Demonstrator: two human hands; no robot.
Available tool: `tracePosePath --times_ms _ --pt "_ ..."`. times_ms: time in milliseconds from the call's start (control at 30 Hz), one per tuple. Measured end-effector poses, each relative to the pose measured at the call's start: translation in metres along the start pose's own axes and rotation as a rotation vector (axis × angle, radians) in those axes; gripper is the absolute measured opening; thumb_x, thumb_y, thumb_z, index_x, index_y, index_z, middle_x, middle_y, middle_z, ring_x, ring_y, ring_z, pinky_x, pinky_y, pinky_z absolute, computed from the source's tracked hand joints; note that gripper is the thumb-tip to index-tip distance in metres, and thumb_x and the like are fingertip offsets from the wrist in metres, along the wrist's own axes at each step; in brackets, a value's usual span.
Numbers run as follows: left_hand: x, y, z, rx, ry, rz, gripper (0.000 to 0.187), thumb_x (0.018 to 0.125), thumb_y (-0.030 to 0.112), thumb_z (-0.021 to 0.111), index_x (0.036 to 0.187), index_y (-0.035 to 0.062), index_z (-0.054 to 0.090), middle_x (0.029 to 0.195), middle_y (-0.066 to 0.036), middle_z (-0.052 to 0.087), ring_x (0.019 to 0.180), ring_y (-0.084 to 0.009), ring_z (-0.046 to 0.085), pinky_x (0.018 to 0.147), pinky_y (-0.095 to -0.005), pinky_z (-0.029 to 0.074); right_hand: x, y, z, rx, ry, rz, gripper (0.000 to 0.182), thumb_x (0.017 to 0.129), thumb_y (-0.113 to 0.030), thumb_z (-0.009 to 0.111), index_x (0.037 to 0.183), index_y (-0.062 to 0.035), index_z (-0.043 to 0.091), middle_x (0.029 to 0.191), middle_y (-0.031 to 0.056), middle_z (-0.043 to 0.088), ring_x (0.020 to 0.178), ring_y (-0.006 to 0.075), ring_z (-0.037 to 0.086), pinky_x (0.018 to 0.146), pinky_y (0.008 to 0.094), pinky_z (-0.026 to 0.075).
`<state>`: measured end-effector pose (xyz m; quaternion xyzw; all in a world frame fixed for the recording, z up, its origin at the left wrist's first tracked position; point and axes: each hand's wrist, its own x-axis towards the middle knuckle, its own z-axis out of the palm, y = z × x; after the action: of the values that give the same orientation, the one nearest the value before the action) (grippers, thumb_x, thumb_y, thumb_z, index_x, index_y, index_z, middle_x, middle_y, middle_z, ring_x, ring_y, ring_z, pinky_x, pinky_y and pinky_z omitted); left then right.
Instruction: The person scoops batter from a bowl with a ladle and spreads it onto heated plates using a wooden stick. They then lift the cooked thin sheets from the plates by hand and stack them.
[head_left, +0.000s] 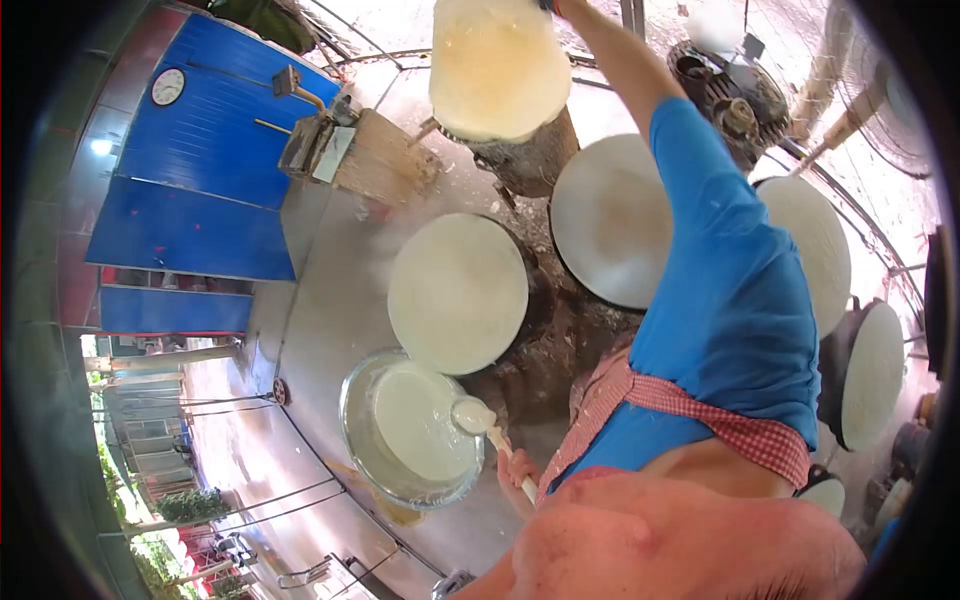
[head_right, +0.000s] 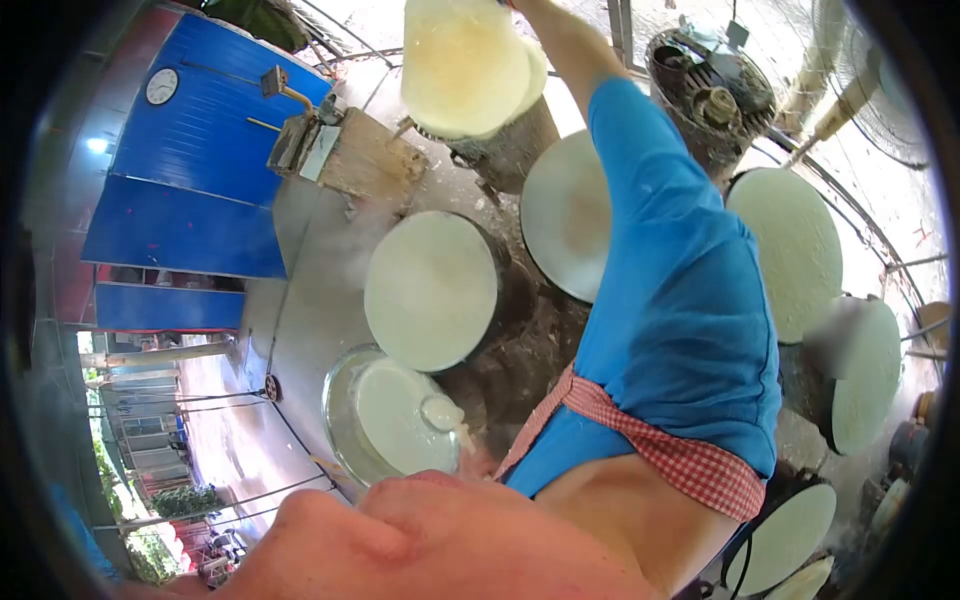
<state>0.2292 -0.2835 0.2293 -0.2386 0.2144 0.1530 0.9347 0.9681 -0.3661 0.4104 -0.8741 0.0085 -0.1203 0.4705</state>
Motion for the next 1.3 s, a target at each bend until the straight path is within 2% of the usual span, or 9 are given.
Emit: tracePosePath --times_ms 500,767,900,933,1000,1033,1167,1233,1300 --pt "0.045 -0.038 0.055 0.032 0.096 0.296 0.03 0.089 0.02 0.037 0.113 0.0025 0.045 0.054 0.001 0.031 0.038 -0.0057 0.029 0.034 -0.0184 0.029 -0.003 0.221 0.245 0.045 0.087 0.69 0.03 0.068 -0.031 0.054 0.078 -0.0033 0.063 0.078 0.0174 0.061 0.075 0.0325 0.06 0.066 0.0384 0.047" --pt "0.013 0.018 0.027 0.06 0.125 0.417 0.029 0.089 0.02 0.037 0.112 0.0034 0.045 0.053 0.001 0.031 0.036 -0.005 0.029 0.033 -0.0178 0.028 -0.095 0.186 0.218 -0.101 -0.119 -0.285 0.04 0.074 -0.041 0.054 0.098 -0.009 0.055 0.08 0.0138 0.062 0.076 0.0318 0.059 0.066 0.0409 0.044" --pt "-0.014 0.044 0.021 -0.133 -0.191 0.431 0.025 0.089 0.017 0.034 0.108 0.004 0.045 0.057 -0.001 0.034 0.041 -0.0059 0.031 0.031 -0.0183 0.028 -0.219 0.124 0.25 0.052 -0.927 0.047 0.031 0.074 -0.029 0.059 0.097 -0.0081 0.057 0.08 0.0085 0.061 0.071 0.0214 0.056 0.068 0.0307 0.043" --pt "-0.024 0.065 0.002 -0.068 -0.207 0.462 0.022 0.089 0.015 0.036 0.108 0.0058 0.043 0.058 -0.001 0.034 0.041 -0.0064 0.031 0.03 -0.0181 0.028 -0.248 0.127 0.274 -0.198 -0.894 -0.807 0.032 0.073 -0.029 0.061 0.097 -0.0078 0.058 0.082 0.0084 0.06 0.073 0.0204 0.055 0.069 0.0297 0.043" --pt "-0.033 0.105 -0.019 -0.005 -0.233 0.487 0.021 0.088 0.013 0.037 0.107 0.0076 0.042 0.059 -0.001 0.034 0.041 -0.0068 0.031 0.03 -0.0178 0.027 -0.322 0.087 0.27 -0.24 -1.097 -1.141 0.034 0.07 -0.029 0.062 0.096 -0.0072 0.058 0.087 0.009 0.06 0.08 0.0216 0.055 0.074 0.0307 0.042" --pt "-0.041 0.121 -0.013 0.221 -0.072 0.646 0.014 0.088 0.013 0.038 0.099 0.0067 0.043 0.059 -0.001 0.034 0.041 -0.0074 0.03 0.029 -0.0175 0.026 -0.389 0.033 0.241 -0.065 -1.384 -0.57 0.033 0.07 -0.029 0.061 0.095 -0.0069 0.059 0.089 0.0097 0.06 0.084 0.0238 0.055 0.076 0.0328 0.042" --pt "-0.063 0.258 -0.054 0.7 0.272 0.647 0.022 0.083 0.006 0.044 0.102 0.0148 0.037 0.058 -0.001 0.034 0.038 -0.0077 0.031 0.03 -0.0175 0.025 -0.565 0.01 0.262 -0.158 -1.128 -1.413 0.034 0.072 -0.036 0.056 0.088 -0.006 0.06 0.074 0.0151 0.06 0.069 0.0291 0.057 0.064 0.0391 0.044" --pt "-0.048 0.316 -0.083 0.781 0.443 0.576 0.018 0.082 0.007 0.045 0.098 0.0103 0.039 0.053 0.0 0.034 0.036 -0.0085 0.032 0.029 -0.0199 0.026 -0.657 -0.007 0.247 -0.882 -1.174 -1.603 0.034 0.071 -0.039 0.056 0.082 -0.0065 0.061 0.072 0.0149 0.06 0.067 0.03 0.057 0.062 0.0404 0.044" --pt "-0.033 0.374 -0.118 0.833 0.638 0.487 0.013 0.081 0.009 0.046 0.092 0.0081 0.039 0.049 0.001 0.032 0.034 -0.0086 0.032 0.029 -0.0211 0.026 -0.69 -0.012 0.226 -0.818 -1.29 -1.598 0.031 0.072 -0.036 0.054 0.082 -0.0072 0.061 0.075 0.0141 0.06 0.07 0.0303 0.058 0.062 0.0397 0.045"
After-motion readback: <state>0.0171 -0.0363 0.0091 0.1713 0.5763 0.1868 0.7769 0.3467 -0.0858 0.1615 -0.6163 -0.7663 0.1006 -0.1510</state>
